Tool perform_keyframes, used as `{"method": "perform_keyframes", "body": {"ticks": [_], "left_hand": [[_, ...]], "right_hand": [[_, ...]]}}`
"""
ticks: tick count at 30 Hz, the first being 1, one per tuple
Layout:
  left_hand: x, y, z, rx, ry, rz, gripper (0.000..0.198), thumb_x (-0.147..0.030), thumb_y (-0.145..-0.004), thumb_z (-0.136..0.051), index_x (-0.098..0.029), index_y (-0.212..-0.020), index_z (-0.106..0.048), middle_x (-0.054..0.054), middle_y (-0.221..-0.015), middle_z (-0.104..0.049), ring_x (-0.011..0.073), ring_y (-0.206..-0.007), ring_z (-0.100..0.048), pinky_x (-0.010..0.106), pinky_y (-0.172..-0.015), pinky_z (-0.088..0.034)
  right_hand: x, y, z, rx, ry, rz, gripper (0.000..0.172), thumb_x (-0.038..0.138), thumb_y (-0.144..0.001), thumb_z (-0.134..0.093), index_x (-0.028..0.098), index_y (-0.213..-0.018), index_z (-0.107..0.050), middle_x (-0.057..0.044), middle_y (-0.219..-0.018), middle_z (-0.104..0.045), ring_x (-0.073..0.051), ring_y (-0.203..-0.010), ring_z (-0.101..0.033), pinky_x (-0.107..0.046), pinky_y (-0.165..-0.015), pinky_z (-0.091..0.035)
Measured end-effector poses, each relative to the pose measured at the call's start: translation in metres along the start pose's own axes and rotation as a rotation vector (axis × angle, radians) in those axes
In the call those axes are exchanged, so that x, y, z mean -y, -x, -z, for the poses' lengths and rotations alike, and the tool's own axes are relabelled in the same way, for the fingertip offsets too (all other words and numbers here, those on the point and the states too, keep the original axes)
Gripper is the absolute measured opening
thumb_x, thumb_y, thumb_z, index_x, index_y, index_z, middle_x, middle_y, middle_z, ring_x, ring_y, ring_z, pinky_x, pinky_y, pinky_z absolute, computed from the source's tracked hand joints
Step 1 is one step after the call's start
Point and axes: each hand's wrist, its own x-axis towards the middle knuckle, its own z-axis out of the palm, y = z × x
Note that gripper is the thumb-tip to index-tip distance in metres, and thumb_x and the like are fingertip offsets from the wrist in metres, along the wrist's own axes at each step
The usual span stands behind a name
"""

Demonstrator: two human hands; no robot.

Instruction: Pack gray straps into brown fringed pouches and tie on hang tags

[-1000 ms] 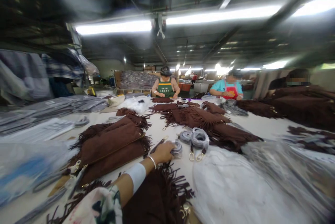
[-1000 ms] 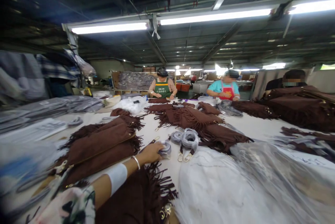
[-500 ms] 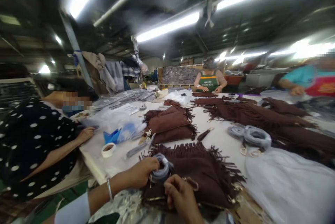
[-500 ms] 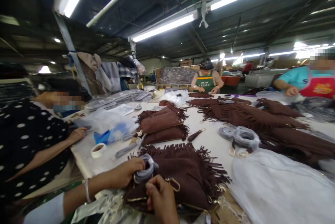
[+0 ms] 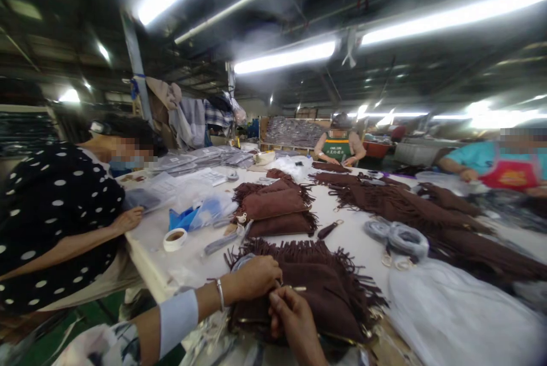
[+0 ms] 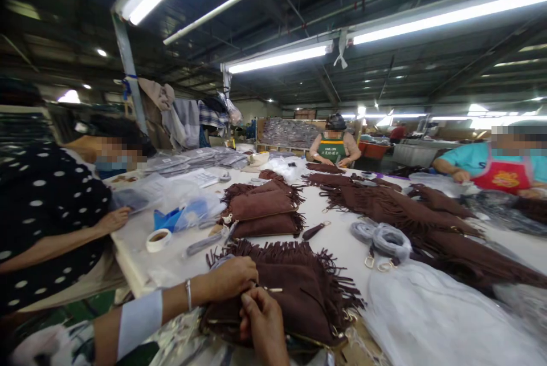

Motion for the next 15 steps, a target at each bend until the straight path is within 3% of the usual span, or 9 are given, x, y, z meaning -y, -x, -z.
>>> {"method": "perform_keyframes", "body": {"ticks": [9,15], "left_hand": [[0.0,0.027,0.009,-0.155,0.018,0.09,0.018,-0.015,-0.094,-0.047,-0.02,-0.101,-0.063,0.003,-0.101,-0.067,0.0183,-0.095,-0.061,0.028,-0.086,-0.045],[-0.012,0.031,0.005,-0.174,-0.165,0.03,0.016,-0.016,-0.097,-0.045,-0.02,-0.103,-0.06,0.004,-0.102,-0.066,0.0205,-0.089,-0.058,0.032,-0.081,-0.04]], "right_hand": [[-0.006,-0.014,0.005,0.023,-0.01,-0.095,0.049,0.065,-0.061,-0.068,0.02,-0.065,-0.05,0.005,-0.044,-0.052,-0.007,-0.029,-0.039,-0.019,-0.031,-0.031],[-0.002,-0.014,0.005,0.027,0.027,-0.119,0.042,0.058,-0.062,-0.067,0.02,-0.063,-0.05,0.005,-0.041,-0.051,-0.007,-0.027,-0.039,-0.018,-0.029,-0.028]]}}
